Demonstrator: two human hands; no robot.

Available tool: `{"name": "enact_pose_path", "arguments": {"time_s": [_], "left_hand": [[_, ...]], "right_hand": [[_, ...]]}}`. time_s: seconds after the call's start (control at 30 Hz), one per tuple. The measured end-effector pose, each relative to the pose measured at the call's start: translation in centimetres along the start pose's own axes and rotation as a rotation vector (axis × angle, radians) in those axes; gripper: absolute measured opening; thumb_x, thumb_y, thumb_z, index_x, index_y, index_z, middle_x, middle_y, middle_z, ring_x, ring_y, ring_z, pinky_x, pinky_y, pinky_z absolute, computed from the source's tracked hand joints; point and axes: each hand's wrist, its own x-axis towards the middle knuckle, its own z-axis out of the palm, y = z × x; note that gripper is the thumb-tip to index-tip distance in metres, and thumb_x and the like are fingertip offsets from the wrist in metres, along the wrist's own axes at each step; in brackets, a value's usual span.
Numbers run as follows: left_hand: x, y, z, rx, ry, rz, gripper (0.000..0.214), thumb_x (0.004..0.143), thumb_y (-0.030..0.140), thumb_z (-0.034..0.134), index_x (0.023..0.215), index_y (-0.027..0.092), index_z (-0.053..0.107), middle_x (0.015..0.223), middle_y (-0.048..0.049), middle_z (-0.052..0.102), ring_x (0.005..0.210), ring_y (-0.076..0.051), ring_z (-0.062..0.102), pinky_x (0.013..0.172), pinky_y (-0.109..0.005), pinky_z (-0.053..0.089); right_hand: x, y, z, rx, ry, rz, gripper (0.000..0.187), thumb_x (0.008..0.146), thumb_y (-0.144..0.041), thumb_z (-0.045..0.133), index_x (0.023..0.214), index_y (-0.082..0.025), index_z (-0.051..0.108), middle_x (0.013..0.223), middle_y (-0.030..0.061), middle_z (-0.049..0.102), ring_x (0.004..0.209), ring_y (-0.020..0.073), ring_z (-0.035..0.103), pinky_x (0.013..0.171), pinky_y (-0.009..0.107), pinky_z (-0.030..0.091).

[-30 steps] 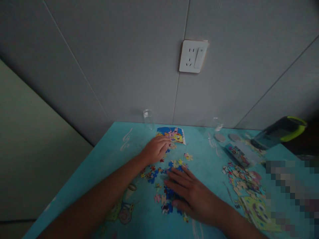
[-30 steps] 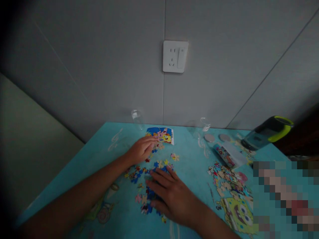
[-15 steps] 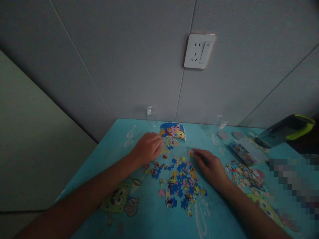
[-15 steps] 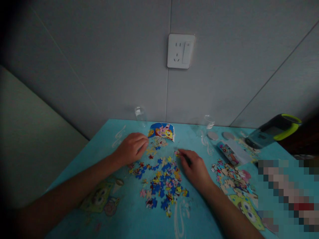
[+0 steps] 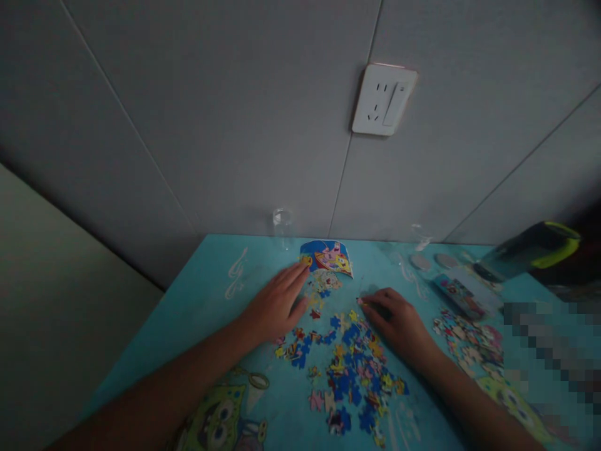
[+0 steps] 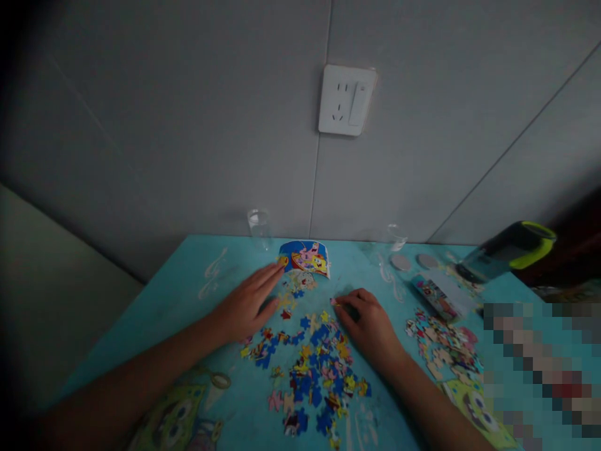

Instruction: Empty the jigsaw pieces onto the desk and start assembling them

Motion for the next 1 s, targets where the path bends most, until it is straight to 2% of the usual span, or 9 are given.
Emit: {"name": "enact_pose_path", "arguments": {"time_s": [0.13,0.27,0.53,0.8,1.0], "left_hand": [[-0.25,-0.40,0.02,0.027,-0.071,-0.009,0.054,0.102,0.034,0.044,0.151,0.015,0.038,0.158,-0.0120,0.039,0.147,-0.026,0.036,0.125,-0.050,0.031],[-0.36,-0.57,0.01,0.029,-0.076,-0.008,0.051,0.101,0.033,0.044,0.148,0.014,0.043,0.155,-0.0124,0.044,0.146,-0.026,0.039,0.124,-0.051,0.032],[-0.48,-0.83,0.28,-0.010,-0.079,-0.007,0.052,0.100,0.033,0.046,0.150,0.017,0.043,0.156,-0.0118,0.042,0.146,-0.027,0.039,0.123,-0.053,0.032],[-0.50,-1.00,0.33,0.010,-0.105,-0.014,0.053,0.101,0.034,0.045,0.151,0.017,0.041,0.158,-0.0108,0.040,0.147,-0.026,0.037,0.124,-0.052,0.030],[-0.48,-0.91,0.05,0.025,-0.123,-0.010,0.053,0.101,0.034,0.044,0.151,0.018,0.041,0.158,-0.0105,0.040,0.148,-0.026,0.037,0.124,-0.052,0.031]], "right_hand": [[0.08,-0.18,-0.20,0.027,-0.020,0.005,0.022,0.098,-0.036,0.056,0.108,-0.026,0.074,0.101,0.0069,0.065,0.092,0.0222,0.065,0.085,0.038,0.054],[0.04,0.03,-0.32,0.063,-0.011,0.010,0.023,0.099,-0.036,0.056,0.109,-0.025,0.074,0.104,0.0078,0.065,0.094,0.0224,0.065,0.086,0.038,0.054],[-0.25,0.16,-0.49,0.086,0.027,0.054,0.025,0.099,-0.035,0.056,0.115,-0.025,0.072,0.107,0.0076,0.064,0.087,0.0201,0.065,0.077,0.036,0.056],[0.05,0.07,-0.13,0.067,0.051,0.004,0.019,0.096,-0.036,0.062,0.103,-0.024,0.076,0.099,0.0068,0.064,0.088,0.0207,0.065,0.081,0.037,0.056],[0.02,0.74,0.10,0.080,0.038,-0.020,0.019,0.097,-0.031,0.059,0.104,-0.026,0.077,0.098,0.0068,0.064,0.086,0.0204,0.065,0.078,0.037,0.056]]}}
